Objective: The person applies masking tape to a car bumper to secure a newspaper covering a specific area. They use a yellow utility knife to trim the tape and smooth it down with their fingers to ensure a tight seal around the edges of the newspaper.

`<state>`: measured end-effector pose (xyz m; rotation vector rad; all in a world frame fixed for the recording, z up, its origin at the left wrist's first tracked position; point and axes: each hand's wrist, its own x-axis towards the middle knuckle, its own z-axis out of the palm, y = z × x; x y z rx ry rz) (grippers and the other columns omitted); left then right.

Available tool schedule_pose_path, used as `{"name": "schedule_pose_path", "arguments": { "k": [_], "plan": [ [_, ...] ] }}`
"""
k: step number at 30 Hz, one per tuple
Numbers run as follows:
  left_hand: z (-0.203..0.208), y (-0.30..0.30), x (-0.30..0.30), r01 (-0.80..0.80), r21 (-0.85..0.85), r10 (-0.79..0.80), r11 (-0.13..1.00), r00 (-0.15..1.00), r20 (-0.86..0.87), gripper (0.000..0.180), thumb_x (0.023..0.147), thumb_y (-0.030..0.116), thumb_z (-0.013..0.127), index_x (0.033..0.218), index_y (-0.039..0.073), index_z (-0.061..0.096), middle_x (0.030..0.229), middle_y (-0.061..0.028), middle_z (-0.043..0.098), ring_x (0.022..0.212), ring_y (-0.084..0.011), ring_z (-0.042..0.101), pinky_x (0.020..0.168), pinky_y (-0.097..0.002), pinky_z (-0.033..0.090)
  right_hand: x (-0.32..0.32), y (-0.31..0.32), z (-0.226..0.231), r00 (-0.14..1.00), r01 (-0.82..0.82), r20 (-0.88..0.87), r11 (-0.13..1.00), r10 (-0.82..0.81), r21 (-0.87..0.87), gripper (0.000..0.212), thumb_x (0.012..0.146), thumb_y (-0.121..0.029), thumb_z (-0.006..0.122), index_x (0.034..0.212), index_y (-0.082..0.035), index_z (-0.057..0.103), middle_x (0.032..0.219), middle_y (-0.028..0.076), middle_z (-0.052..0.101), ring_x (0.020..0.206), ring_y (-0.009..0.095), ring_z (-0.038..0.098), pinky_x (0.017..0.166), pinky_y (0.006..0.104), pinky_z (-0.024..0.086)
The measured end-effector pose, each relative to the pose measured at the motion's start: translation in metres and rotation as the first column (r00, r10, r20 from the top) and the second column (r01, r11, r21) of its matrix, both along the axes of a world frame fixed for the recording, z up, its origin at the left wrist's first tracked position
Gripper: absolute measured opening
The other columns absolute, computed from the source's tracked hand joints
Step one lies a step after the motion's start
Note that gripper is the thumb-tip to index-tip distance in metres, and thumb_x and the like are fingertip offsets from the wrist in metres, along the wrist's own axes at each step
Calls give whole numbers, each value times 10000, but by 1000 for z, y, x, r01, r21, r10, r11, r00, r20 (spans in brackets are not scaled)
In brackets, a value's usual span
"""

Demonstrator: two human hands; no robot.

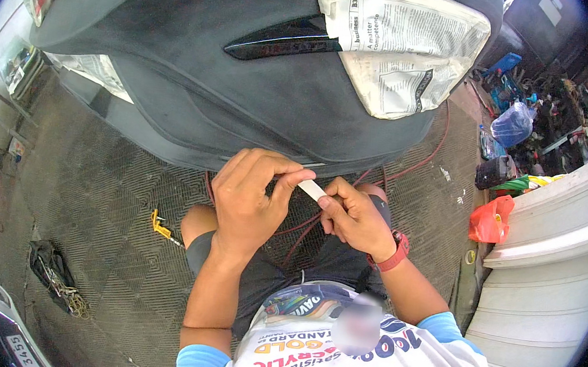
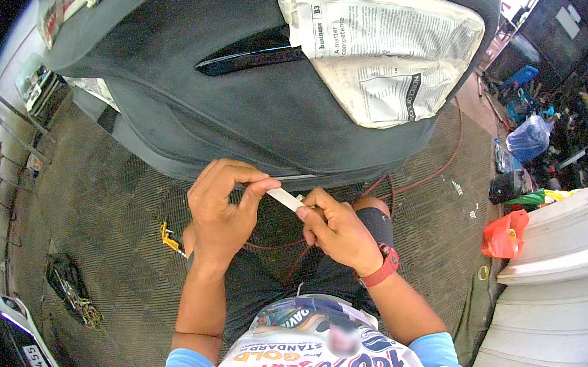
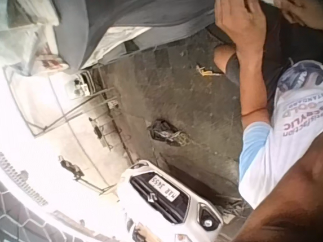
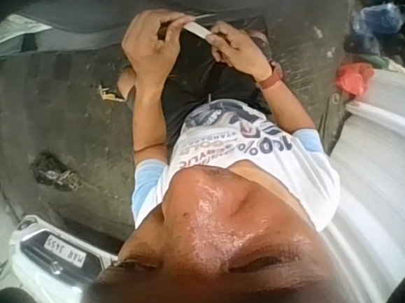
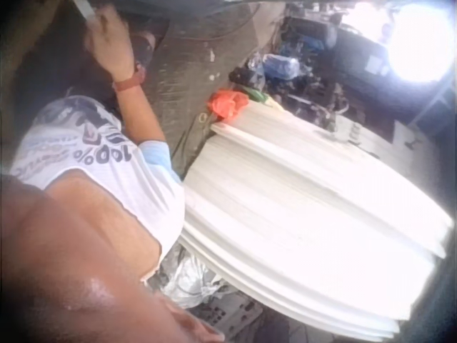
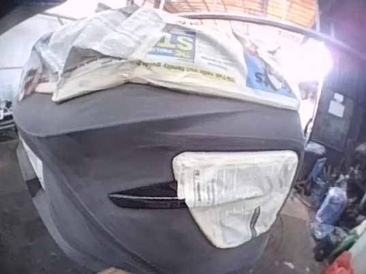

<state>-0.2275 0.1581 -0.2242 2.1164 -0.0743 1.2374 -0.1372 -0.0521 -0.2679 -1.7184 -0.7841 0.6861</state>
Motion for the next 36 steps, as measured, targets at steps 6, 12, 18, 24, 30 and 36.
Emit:
{"name": "schedule_pose_path", "arguments": {
  "k": [6,12,18,24,30,36],
  "plan": [
    [7,12,-3,-83,25,82,996,996,25,147,862,66,912,915,53,775,872,-102,776,788,-289,734,730,-381,555,-2,3,7,978,-68,-195,996,77,51,266,1208,-317,541,1209,-56,592,667,16,662,485,72,544,472,255,420],
    [14,22,-6,-182,40,179,983,982,69,130,897,55,897,931,34,773,884,-95,777,804,-238,736,764,-342,567,-5,11,15,967,-104,-230,994,109,34,244,1207,-296,538,1182,-57,581,647,19,648,492,88,570,488,269,446],
    [6,22,-4,-226,-43,227,973,974,24,155,925,63,896,928,18,747,900,-72,775,828,-176,713,817,-295,549,-21,9,0,995,-81,77,986,70,147,215,1212,-270,532,1133,-69,538,649,-8,641,459,67,557,452,254,416],
    [-6,13,1,-242,-75,240,967,970,-36,134,958,74,875,934,27,751,919,-57,777,848,-146,700,829,-289,547,-31,-8,-12,830,-29,552,981,-83,191,171,1078,-230,738,1138,-82,679,636,47,612,530,214,618,531,367,475],
    [-6,26,-2,-226,-18,226,974,973,36,143,878,28,911,934,45,781,910,-78,777,831,-202,722,777,-318,558,-21,-32,-38,603,-43,737,910,-306,413,264,948,-260,847,1150,-99,793,799,73,660,709,292,650,650,420,515],
    [-4,2,7,21,175,-17,984,1000,-26,186,832,-28,917,960,40,801,935,-100,801,851,-231,744,771,-332,569,27,17,23,607,85,658,859,-447,505,424,873,-333,923,1209,-104,802,1166,103,715,1101,341,630,946,451,493]
  ]
}}
